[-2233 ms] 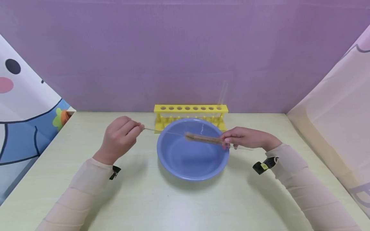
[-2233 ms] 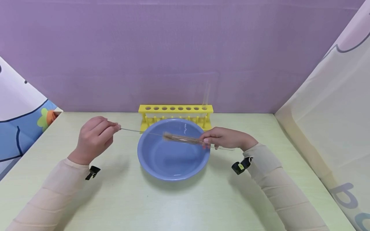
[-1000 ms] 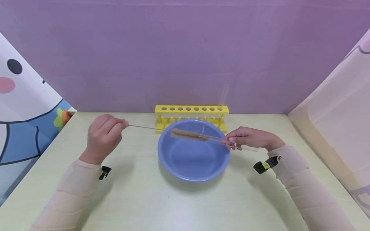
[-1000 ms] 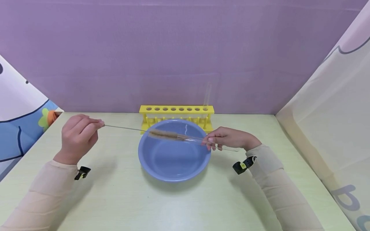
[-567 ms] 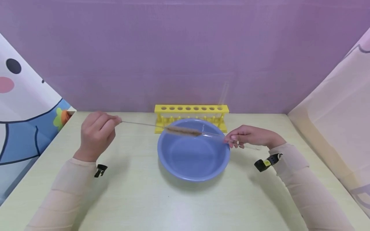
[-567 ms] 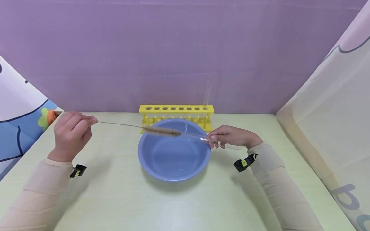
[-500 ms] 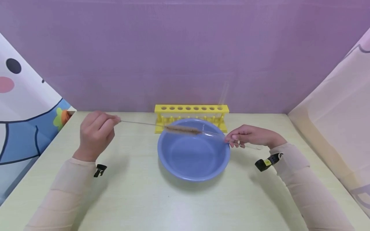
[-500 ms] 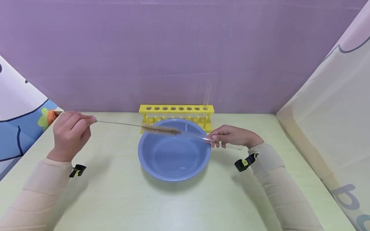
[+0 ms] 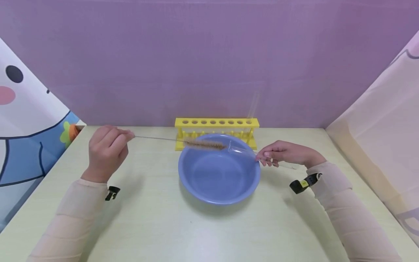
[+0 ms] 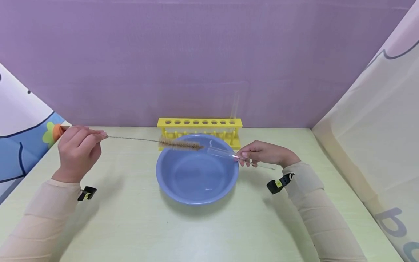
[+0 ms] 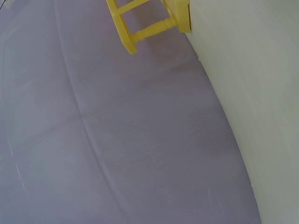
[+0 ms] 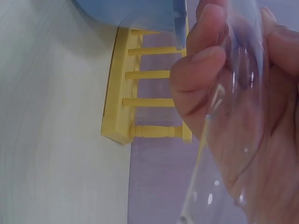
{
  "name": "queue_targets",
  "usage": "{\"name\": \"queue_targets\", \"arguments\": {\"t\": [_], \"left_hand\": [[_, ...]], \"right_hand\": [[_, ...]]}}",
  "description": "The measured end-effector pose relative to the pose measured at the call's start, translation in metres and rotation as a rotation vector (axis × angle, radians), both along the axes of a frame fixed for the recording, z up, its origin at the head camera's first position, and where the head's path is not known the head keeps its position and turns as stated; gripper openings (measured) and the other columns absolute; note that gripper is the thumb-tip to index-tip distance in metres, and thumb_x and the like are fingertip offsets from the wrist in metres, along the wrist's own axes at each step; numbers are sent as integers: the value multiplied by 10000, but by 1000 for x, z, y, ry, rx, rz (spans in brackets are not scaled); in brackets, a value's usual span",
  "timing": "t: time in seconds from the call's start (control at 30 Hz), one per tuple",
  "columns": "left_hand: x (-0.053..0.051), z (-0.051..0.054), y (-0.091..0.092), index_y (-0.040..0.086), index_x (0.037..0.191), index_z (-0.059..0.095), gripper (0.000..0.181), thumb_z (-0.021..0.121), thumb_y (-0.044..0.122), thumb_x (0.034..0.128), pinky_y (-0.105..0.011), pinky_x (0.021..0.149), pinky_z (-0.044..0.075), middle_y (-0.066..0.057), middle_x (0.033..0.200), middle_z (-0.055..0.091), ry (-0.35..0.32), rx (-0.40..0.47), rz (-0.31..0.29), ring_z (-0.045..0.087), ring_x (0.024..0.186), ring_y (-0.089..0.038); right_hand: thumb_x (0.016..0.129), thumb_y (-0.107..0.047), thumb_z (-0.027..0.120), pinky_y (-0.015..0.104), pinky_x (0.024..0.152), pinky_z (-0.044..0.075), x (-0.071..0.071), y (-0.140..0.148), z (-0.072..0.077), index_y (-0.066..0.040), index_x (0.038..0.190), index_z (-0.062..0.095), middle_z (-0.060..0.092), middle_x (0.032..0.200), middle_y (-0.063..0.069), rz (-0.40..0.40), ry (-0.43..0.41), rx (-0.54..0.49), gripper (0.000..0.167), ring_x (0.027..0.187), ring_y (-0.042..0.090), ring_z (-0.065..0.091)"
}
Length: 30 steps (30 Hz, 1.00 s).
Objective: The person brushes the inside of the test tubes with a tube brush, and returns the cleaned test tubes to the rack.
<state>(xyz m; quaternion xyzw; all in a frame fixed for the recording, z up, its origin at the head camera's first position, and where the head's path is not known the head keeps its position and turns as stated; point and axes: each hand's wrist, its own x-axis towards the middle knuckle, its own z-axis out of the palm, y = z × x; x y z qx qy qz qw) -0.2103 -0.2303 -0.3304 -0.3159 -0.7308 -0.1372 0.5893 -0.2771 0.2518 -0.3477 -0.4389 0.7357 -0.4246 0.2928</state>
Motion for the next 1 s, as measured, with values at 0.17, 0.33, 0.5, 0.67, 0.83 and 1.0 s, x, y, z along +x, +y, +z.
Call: {"name": "queue_targets", "arguments": {"t": [0.17, 0.33, 0.5, 0.67, 0.83, 1.0], "left_hand": [[0, 0, 1, -23, 736, 619, 226, 518, 48, 925, -434, 515, 389, -179, 668, 618, 7, 3, -4, 542, 601, -352], [-1, 1, 3, -25, 726, 614, 207, 531, 25, 910, -436, 509, 387, -179, 661, 614, 22, 4, -10, 540, 592, -353], [-1, 0, 3, -24, 733, 622, 178, 537, -2, 888, -443, 516, 397, -176, 667, 620, 27, 0, -26, 544, 596, -354], [-1, -1, 4, -24, 742, 634, 215, 511, 25, 912, -440, 529, 411, -172, 675, 628, 22, -10, -34, 548, 602, -350], [-1, -1, 5, -25, 736, 634, 208, 517, 7, 904, -444, 531, 410, -172, 670, 625, 31, -3, -44, 542, 594, -348], [-1, -1, 7, -25, 725, 635, 203, 531, -2, 898, -446, 528, 399, -169, 666, 623, 36, 8, -54, 531, 586, -347]], "right_hand": [[1003, -25, 356, 327, 545, 462, 0, 0, 0, 76, 1158, 592, 590, 838, 20, -9, -14, -1, 300, 672, 186, 522], [999, 0, 344, 307, 560, 464, 1, -2, -1, 81, 1157, 584, 585, 849, 47, 14, -22, -28, 298, 704, 168, 527], [998, 12, 337, 303, 562, 460, 0, -3, -1, 80, 1156, 582, 580, 849, 58, 30, -15, -42, 300, 718, 147, 529], [999, -1, 348, 297, 565, 464, 1, -4, 0, 78, 1160, 584, 588, 850, 48, 10, -21, -29, 296, 720, 134, 537], [1001, -13, 352, 286, 571, 468, 2, -4, 0, 75, 1157, 587, 590, 850, 45, 6, -23, -25, 295, 720, 135, 538], [998, -1, 351, 308, 558, 458, 1, -5, -1, 86, 1155, 581, 592, 852, 41, 24, -25, -34, 292, 711, 159, 528]]}}
